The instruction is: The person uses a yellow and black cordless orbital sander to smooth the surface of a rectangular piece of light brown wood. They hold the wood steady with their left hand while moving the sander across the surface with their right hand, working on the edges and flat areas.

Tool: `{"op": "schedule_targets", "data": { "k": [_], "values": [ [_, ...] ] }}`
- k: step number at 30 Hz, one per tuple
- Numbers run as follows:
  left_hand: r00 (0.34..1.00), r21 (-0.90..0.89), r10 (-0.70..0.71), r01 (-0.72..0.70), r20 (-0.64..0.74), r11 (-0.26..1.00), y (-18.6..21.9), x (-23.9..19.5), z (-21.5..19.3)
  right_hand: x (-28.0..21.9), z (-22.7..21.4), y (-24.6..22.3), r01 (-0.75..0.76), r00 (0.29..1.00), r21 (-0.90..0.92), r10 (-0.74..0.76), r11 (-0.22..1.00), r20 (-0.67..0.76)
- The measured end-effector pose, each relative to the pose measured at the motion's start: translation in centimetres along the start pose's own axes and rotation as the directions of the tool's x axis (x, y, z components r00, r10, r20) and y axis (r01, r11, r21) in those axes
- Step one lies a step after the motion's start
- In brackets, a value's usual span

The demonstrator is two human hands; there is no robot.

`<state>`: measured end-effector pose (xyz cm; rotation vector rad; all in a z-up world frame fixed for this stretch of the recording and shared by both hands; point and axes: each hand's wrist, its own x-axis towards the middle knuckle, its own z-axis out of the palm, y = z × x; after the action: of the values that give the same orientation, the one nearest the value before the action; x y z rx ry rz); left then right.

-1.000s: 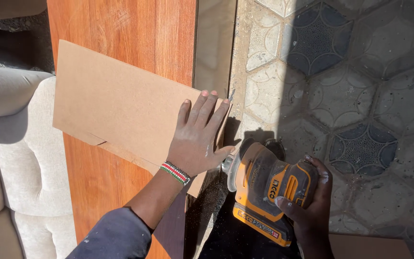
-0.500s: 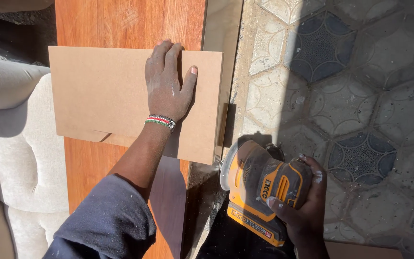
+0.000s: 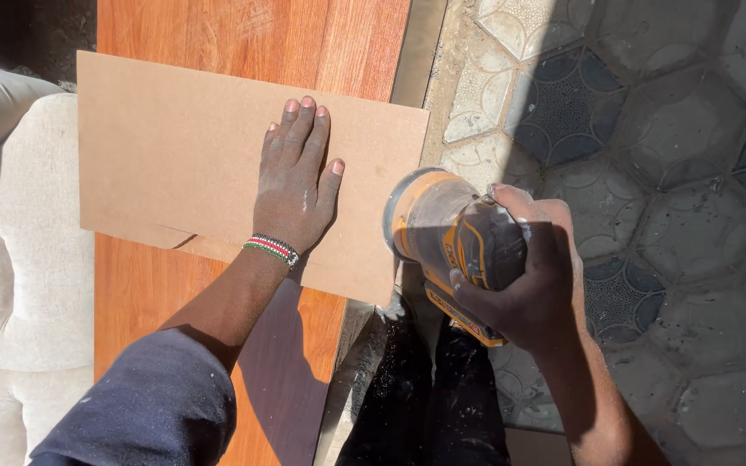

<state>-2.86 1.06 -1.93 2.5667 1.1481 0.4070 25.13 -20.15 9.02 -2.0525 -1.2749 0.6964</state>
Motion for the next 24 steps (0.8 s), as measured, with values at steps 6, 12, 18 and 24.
{"op": "schedule_targets", "data": {
  "k": [6, 12, 18, 24],
  "values": [
    [0.999, 0.085, 0.023, -0.02, -0.031, 0.996, 0.8, 0.1, 0.1, 13.7, -4.0, -1.7, 0.289, 0.957, -0.054, -0.291, 0.956, -0.022],
    [1.0, 0.135, 0.001, 0.0, -0.006, 0.991, 1.0, 0.4, -0.1, 8.2, -2.6, -2.7, 0.108, 0.993, -0.035, -0.106, 0.994, 0.047],
    [0.999, 0.151, -0.018, 0.022, -0.028, 0.988, 0.9, 0.0, 0.0, -11.5, 3.5, -0.3, 0.002, 1.0, 0.156, -0.004, 0.988, 0.012],
    [1.0, 0.165, -0.018, 0.02, -0.014, 0.986, 0.7, 0.0, -0.7, -11.5, 5.0, 2.1, -0.312, 0.942, 0.408, 0.335, 0.858, 0.017]
  ]
}}
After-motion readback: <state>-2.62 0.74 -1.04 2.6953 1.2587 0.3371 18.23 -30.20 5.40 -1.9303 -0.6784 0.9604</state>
